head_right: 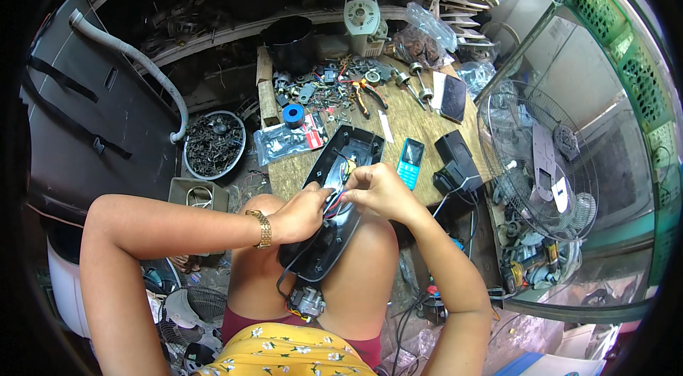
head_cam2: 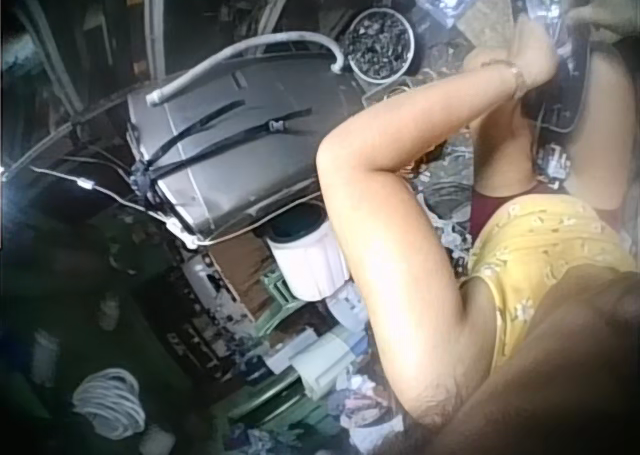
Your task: The person sits on the floor and uses a soldering iron to work on the internal wiring of a black plastic device. They repeatedly heat and solder connections on a small circuit board, occasionally adjusting wires with their fingers.
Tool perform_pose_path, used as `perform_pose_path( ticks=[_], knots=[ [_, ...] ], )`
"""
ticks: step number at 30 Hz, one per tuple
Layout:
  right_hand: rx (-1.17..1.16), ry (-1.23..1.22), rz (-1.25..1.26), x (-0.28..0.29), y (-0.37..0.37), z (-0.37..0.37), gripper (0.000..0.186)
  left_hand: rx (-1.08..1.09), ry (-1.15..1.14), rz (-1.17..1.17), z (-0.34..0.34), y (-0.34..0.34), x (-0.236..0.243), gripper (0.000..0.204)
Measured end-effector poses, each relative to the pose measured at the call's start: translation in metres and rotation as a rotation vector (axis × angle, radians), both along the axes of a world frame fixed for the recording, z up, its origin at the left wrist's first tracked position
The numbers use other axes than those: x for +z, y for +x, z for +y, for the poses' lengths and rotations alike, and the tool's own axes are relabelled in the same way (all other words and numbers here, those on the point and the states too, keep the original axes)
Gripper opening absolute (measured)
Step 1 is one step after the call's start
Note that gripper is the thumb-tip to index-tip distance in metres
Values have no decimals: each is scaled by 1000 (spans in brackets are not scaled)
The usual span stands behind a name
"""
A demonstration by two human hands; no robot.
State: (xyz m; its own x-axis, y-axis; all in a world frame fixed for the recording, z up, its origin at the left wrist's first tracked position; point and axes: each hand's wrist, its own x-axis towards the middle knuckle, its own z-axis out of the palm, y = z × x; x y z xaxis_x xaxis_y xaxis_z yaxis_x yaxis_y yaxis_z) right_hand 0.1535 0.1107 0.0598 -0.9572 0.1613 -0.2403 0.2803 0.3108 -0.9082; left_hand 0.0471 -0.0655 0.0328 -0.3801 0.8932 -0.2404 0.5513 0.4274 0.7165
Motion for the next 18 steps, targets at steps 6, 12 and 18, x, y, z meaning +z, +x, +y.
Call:
perform_pose_path(
  ticks=[6, 12, 18],
  knots=[
    [-78, 478, 136, 1, -1, -9, 17, 141, 154, -141, -8, 5, -18, 39],
    [-137, 598, 134, -1, -1, -12, 18, 77, -65, -126, -1, 16, -1, 34],
    [-113, 773, 324, -8, -1, -9, 15, 97, -209, -175, 6, 22, 11, 35]
  ],
)
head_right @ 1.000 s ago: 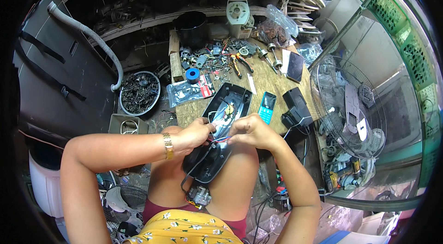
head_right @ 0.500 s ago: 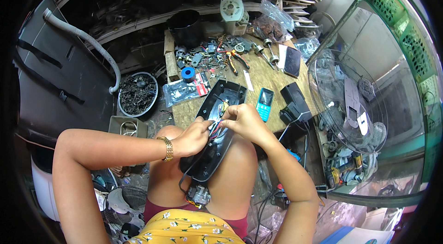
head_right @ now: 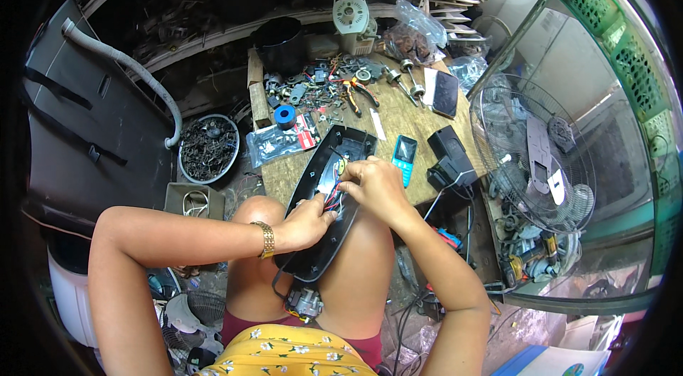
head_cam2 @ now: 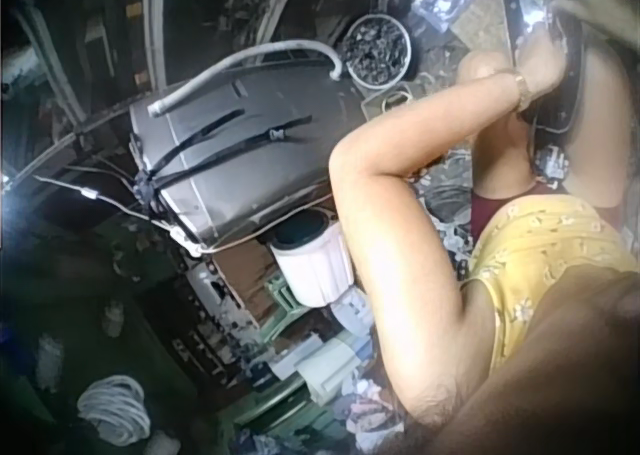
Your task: The person sits on the floor and uses a soldering iron to work on the internal wiring of a black plastic device. They repeatedly heat and solder connections on a small circuit board, occasionally adjusting wires with their fingers.
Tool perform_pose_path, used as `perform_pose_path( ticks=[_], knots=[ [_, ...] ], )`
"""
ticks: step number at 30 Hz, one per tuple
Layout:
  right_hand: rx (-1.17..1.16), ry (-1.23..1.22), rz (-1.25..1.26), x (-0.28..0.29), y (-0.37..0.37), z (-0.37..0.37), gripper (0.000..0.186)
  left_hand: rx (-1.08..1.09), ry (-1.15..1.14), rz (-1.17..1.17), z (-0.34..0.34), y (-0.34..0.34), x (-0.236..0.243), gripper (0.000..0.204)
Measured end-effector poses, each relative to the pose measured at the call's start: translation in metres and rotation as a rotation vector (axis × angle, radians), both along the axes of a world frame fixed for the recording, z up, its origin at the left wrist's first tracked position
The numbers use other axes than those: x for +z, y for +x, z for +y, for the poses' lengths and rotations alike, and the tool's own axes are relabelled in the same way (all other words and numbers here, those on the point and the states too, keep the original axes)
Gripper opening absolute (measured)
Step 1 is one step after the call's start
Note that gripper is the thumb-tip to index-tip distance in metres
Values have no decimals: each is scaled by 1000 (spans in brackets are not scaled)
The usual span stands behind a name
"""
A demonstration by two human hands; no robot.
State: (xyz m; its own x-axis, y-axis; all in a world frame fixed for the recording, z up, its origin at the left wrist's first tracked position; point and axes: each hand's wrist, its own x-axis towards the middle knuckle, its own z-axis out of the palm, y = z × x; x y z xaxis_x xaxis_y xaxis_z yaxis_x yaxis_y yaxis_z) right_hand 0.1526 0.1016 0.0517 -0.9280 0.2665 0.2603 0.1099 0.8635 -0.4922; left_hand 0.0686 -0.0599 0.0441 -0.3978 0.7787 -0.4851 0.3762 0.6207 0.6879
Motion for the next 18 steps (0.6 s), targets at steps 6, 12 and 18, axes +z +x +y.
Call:
perform_pose_path(
  ticks=[6, 12, 18],
  knots=[
    [-24, 13, 23, -9, 5, 0, 14, -24, -1, 72, 3, 2, 3, 33],
    [95, 205, 89, 0, 9, -4, 22, 63, -43, 94, 10, 5, -7, 30],
    [350, 277, 6, 1, 12, -13, 26, 108, -82, -2, 11, 5, -2, 34]
  ],
)
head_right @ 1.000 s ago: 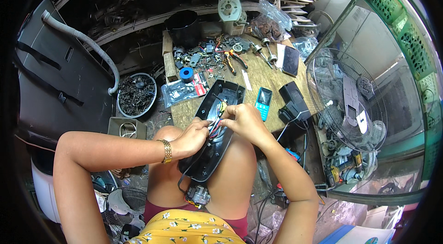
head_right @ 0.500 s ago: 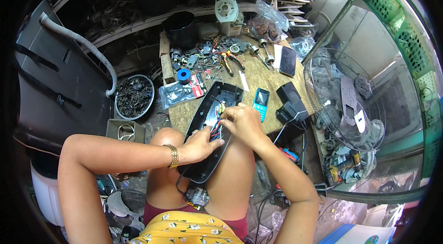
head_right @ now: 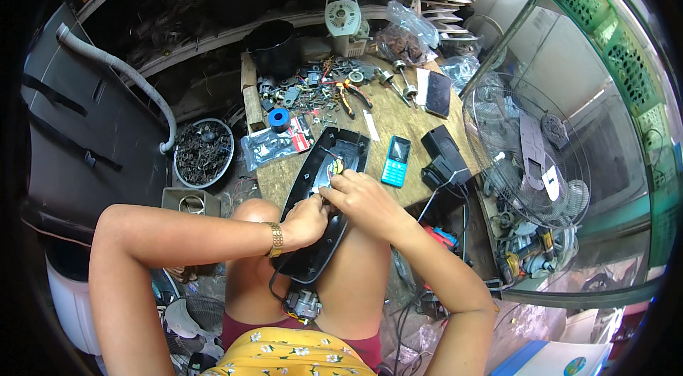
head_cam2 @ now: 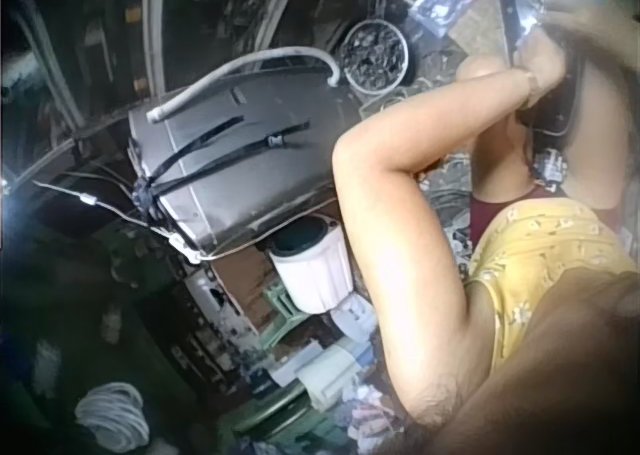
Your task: The person sits on the floor and uses a soldering iron to work on the internal wiring of a black plastic device. They repeatedly heat and solder connections on a small circuit board, occasionally adjusting wires with their fingers.
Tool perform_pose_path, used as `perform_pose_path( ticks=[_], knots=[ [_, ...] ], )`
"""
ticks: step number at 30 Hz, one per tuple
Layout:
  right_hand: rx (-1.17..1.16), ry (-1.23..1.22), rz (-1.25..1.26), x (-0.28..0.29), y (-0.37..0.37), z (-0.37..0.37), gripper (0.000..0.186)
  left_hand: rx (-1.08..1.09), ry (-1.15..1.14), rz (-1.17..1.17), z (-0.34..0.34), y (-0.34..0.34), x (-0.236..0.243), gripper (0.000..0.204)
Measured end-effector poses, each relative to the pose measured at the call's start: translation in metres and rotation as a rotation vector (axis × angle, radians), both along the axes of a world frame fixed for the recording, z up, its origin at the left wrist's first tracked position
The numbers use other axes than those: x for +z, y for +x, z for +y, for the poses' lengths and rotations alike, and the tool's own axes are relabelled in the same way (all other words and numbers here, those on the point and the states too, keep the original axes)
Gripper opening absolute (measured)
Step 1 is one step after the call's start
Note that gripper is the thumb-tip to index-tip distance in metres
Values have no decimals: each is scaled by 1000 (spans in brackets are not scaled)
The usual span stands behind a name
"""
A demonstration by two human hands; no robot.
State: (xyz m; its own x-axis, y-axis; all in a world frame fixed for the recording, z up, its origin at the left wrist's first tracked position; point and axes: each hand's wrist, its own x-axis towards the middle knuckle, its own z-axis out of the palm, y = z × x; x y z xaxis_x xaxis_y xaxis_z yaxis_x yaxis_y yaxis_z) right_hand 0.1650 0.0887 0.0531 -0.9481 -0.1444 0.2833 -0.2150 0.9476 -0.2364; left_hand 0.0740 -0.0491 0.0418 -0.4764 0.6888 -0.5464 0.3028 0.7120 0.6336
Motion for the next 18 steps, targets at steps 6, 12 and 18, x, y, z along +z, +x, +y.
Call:
perform_pose_path(
  ticks=[6, 12, 18],
  knots=[
    [109, -10, -24, -22, -9, 16, 29, 54, -65, -125, 4, -3, 7, 43],
    [144, 17, -55, -20, -14, 17, 25, 65, 31, -113, 1, -6, -24, 43],
    [134, 69, -88, -18, -15, 15, 16, 72, 16, -132, 2, -4, -17, 41]
  ],
)
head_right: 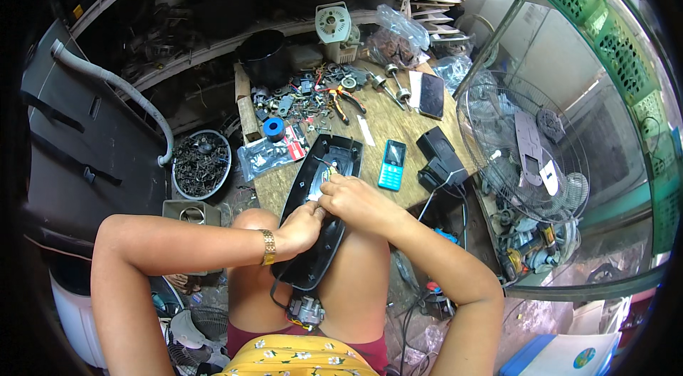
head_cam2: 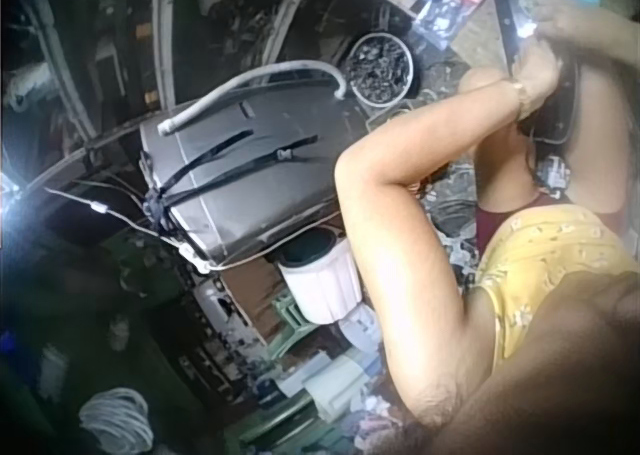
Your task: The person sits on the floor and uses a soldering iron to work on the internal wiring of a black plastic device. They repeatedly heat and solder connections on a small circuit board, occasionally adjusting wires with their fingers.
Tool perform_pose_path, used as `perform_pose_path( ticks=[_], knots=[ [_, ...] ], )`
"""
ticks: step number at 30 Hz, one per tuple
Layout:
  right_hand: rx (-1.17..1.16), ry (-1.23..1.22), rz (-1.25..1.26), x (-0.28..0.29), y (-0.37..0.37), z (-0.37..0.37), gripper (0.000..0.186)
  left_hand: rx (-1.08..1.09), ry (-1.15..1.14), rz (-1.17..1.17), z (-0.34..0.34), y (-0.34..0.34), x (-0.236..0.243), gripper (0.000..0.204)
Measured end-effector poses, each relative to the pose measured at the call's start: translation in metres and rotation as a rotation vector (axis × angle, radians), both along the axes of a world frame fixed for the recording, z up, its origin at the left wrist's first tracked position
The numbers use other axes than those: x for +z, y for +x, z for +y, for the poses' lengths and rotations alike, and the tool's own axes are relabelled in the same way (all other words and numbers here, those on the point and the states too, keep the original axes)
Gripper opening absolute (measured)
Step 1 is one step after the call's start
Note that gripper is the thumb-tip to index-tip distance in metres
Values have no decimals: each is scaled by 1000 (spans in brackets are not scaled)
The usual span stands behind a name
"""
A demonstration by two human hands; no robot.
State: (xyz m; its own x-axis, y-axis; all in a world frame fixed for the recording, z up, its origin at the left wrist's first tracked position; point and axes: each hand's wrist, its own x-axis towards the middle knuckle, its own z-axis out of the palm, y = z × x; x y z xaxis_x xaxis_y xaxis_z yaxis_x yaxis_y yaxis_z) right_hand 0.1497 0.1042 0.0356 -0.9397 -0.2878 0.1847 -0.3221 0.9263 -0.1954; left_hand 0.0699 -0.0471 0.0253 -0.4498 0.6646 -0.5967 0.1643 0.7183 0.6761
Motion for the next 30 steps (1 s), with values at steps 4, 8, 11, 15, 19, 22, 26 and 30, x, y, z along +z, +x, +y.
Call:
perform_pose_path(
  ticks=[4, 8, 11, 15, 19, 22, 26, 30],
  knots=[
    [14, 46, -4, 10, -4, -4, 10, -7, -25, 43, 3, 2, 10, 37],
    [48, 98, -30, 17, -10, -7, 7, -153, 58, 116, -3, -5, 13, 34],
    [28, 118, -138, 24, -15, -8, 5, -208, 89, 103, -6, -7, 16, 38],
    [29, 137, -535, 72, -57, -8, 8, -72, 47, 41, -8, -6, 19, 42],
    [71, -380, -306, 61, -151, -18, 12, -103, 107, 83, -8, -7, 12, 34],
    [31, -93, -243, -18, -213, -7, 17, -116, 105, 129, 1, -4, 12, 33],
    [21, 225, -328, -55, -255, -18, 15, -125, 125, 79, -3, -9, 9, 29],
    [80, 445, -247, -58, -263, -34, 6, -129, 94, 93, -6, -11, 7, 28]
  ],
)
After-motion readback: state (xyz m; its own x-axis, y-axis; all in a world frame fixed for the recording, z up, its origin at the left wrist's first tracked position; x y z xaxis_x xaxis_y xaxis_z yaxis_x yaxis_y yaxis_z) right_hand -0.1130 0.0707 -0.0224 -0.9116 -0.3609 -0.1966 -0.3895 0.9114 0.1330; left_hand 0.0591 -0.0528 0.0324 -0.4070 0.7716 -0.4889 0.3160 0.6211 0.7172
